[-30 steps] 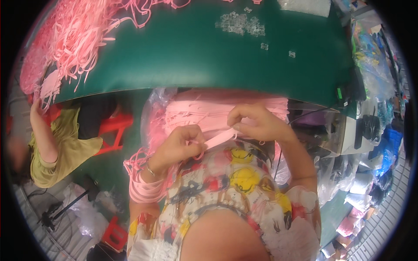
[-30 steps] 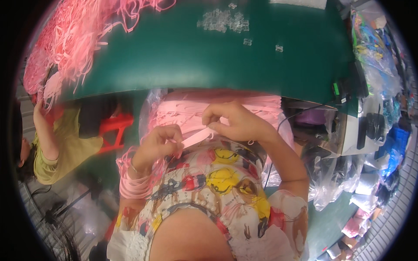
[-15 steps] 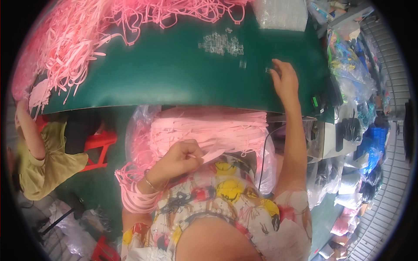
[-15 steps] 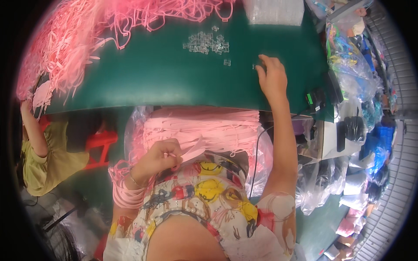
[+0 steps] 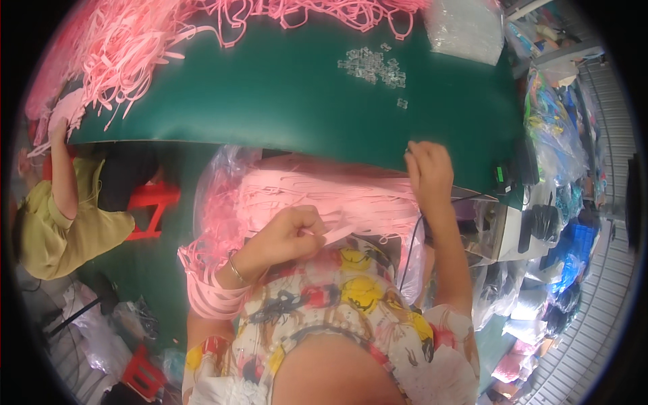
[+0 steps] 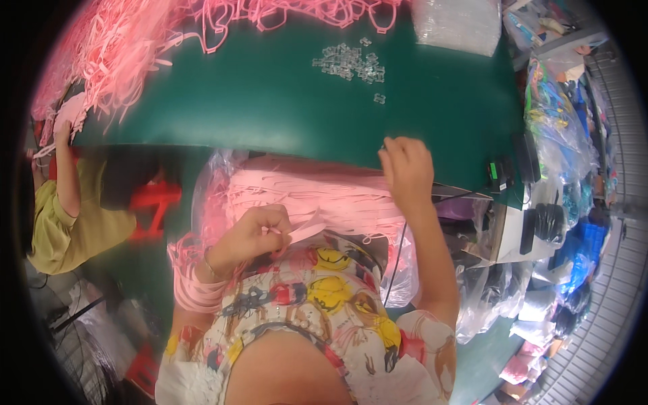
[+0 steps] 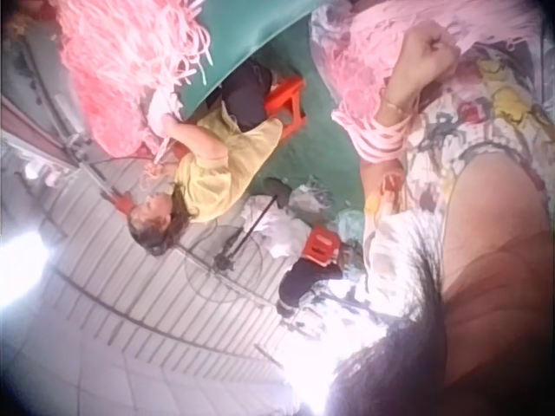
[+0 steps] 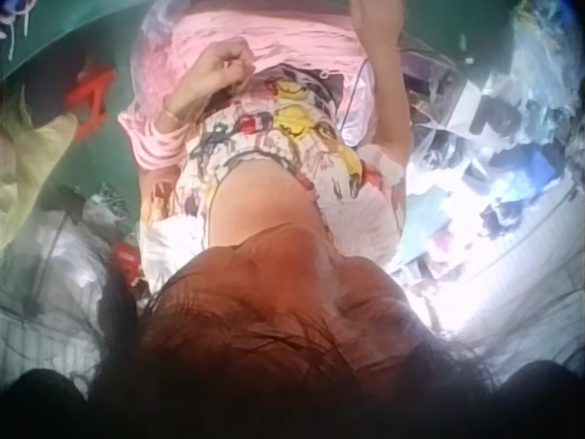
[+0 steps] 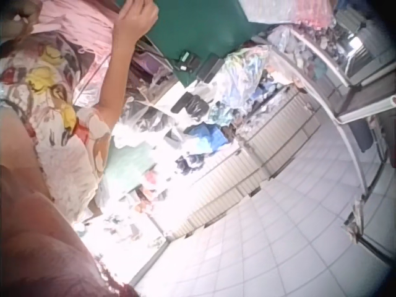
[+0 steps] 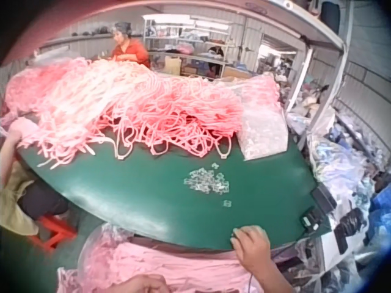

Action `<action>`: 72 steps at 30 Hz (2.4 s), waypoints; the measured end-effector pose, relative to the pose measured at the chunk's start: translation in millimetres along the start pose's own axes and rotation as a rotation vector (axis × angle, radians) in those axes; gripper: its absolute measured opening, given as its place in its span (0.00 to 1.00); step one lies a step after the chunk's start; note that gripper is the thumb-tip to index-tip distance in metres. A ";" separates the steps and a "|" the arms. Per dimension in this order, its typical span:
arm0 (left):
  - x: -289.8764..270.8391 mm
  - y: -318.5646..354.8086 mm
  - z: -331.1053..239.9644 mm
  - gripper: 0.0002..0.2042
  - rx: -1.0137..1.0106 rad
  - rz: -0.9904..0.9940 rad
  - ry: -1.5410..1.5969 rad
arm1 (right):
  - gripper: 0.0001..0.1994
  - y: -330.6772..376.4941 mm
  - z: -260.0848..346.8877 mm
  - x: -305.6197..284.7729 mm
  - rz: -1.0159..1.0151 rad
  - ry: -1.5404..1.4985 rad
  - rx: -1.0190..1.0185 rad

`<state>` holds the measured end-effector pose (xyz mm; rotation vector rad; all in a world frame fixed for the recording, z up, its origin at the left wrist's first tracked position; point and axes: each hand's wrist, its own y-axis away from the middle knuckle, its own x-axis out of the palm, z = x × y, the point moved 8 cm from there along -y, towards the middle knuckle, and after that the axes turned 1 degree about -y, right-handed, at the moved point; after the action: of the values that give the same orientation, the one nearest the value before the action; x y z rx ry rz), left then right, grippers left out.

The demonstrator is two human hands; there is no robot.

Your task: The person sits at a green table and repeatedly assembles pink cords by inserting small clear plastic clips into the ends of the cords. The person handles the cords and clips by hand, picking them up from piles on the table and placing the finished units back down.

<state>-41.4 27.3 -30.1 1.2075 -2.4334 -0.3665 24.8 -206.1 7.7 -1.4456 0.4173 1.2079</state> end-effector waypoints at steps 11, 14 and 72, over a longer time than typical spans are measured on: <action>-1.6 2.4 3.2 0.05 -0.048 -0.024 0.067 | 0.06 22.7 57.4 -7.3 0.065 -0.636 0.305; -1.7 1.9 4.3 0.04 -0.029 -0.049 0.053 | 0.05 29.8 97.2 15.7 0.213 -0.992 0.409; -18.2 27.8 -28.1 0.08 0.564 -0.457 -0.518 | 0.02 -4.8 136.1 23.7 0.419 -0.876 -0.022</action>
<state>-37.9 56.8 1.7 2.1568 -2.7720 -0.1181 -20.4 -75.6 14.6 -0.7317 0.0882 2.0369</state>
